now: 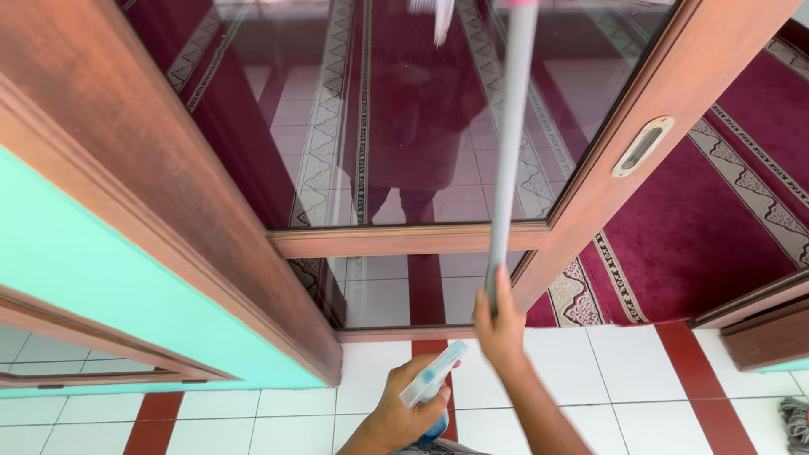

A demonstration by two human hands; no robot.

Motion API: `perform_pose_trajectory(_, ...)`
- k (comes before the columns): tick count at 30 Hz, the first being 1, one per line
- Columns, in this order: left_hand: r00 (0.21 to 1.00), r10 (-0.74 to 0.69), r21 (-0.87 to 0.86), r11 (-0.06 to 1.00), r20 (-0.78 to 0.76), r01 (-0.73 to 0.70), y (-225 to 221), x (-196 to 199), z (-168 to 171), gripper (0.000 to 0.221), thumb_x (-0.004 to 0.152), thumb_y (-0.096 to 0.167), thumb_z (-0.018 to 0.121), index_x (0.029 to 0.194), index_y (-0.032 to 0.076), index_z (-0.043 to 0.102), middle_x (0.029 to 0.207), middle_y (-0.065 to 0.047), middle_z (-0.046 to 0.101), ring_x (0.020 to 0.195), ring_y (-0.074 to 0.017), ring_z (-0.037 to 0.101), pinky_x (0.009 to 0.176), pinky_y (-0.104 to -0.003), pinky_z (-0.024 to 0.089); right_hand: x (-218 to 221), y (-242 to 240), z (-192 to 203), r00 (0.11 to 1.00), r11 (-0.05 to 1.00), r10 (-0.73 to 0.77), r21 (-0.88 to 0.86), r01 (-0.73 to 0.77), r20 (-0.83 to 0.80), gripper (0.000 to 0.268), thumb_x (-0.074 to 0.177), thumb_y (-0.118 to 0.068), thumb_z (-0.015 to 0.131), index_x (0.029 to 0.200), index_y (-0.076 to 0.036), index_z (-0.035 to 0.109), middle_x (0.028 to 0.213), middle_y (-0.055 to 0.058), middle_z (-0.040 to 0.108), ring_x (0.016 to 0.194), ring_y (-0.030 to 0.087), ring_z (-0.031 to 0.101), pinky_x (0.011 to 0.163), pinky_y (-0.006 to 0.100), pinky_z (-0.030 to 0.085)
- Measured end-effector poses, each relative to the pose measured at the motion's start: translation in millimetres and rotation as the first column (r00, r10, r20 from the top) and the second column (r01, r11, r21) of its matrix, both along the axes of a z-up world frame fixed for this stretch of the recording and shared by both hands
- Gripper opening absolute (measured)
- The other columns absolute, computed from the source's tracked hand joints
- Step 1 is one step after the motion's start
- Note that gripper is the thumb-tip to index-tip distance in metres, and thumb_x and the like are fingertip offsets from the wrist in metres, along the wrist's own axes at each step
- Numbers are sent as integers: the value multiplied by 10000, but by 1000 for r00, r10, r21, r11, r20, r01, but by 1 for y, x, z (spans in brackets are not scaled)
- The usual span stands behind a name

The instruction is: The person sprays a glass door with a cleaning liquid from a bottle and wipes the surface using a long-handled squeegee tool.

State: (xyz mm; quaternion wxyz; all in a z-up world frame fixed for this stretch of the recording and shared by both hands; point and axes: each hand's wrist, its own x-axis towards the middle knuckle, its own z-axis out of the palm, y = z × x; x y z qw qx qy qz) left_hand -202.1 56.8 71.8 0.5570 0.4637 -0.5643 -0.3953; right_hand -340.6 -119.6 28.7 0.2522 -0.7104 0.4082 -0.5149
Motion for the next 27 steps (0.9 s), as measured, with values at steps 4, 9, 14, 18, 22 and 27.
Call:
perform_pose_trajectory(4, 1000, -23, 63, 998, 3, 23, 18, 18, 6, 391, 902, 21, 665, 1290, -18, 639, 981, -123, 735, 811, -146, 671, 735, -308, 573, 36, -15, 62, 997, 994, -80, -76, 79, -14, 666, 1006, -81, 615, 1597, -55, 310, 631, 81, 600, 523, 143, 595, 490, 317, 497)
perform_pose_trajectory(9, 999, -42, -49, 998, -31, 40, 49, 63, 9, 468, 852, -25, 628, 1318, -19, 591, 1167, -118, 732, 846, -140, 688, 802, -307, 595, 77, 17, 26, 998, 974, -69, -217, 65, -12, 665, 1020, -70, 581, 1605, -47, 266, 765, 113, 630, 568, 164, 618, 516, 316, 506)
perform_pose_trajectory(14, 999, 10, -11, 1000, 31, -10, 88, 115, 5, 441, 869, -26, 640, 1308, -10, 598, 1091, -105, 739, 830, -133, 677, 755, -295, 571, 109, 128, -99, 988, 986, 135, 111, -127, -74, 696, 955, -2, 552, 1585, -68, 263, 872, 116, 677, 713, 201, 719, 611, 342, 593)
perform_pose_trajectory(18, 1000, -21, 83, 996, -20, 23, 113, 151, 4, 407, 890, -8, 663, 1295, 8, 622, 859, -83, 691, 705, -98, 633, 644, -274, 537, 142, 170, -143, 964, 978, 185, 132, -162, -189, 769, 906, 16, 597, 1589, -90, 257, 907, 136, 671, 796, 226, 725, 656, 347, 601)
perform_pose_trajectory(22, 998, -55, -69, 996, -11, 54, 134, 172, 6, 382, 927, -24, 650, 1308, -6, 630, 888, -76, 678, 749, -104, 613, 694, -275, 529, 207, 148, -93, 987, 996, 61, -61, -70, -149, 692, 970, -57, 631, 1575, -132, 302, 862, 142, 640, 693, 225, 682, 567, 342, 555)
perform_pose_trajectory(27, 996, -84, 55, 995, -17, 84, 148, 194, 7, 398, 899, -20, 634, 1295, 0, 605, 930, -53, 698, 723, -83, 615, 662, -260, 528, 263, 112, 2, 993, 1000, -5, -8, 4, -115, 634, 1010, -73, 609, 1579, -75, 330, 867, 169, 636, 706, 255, 680, 607, 373, 558)
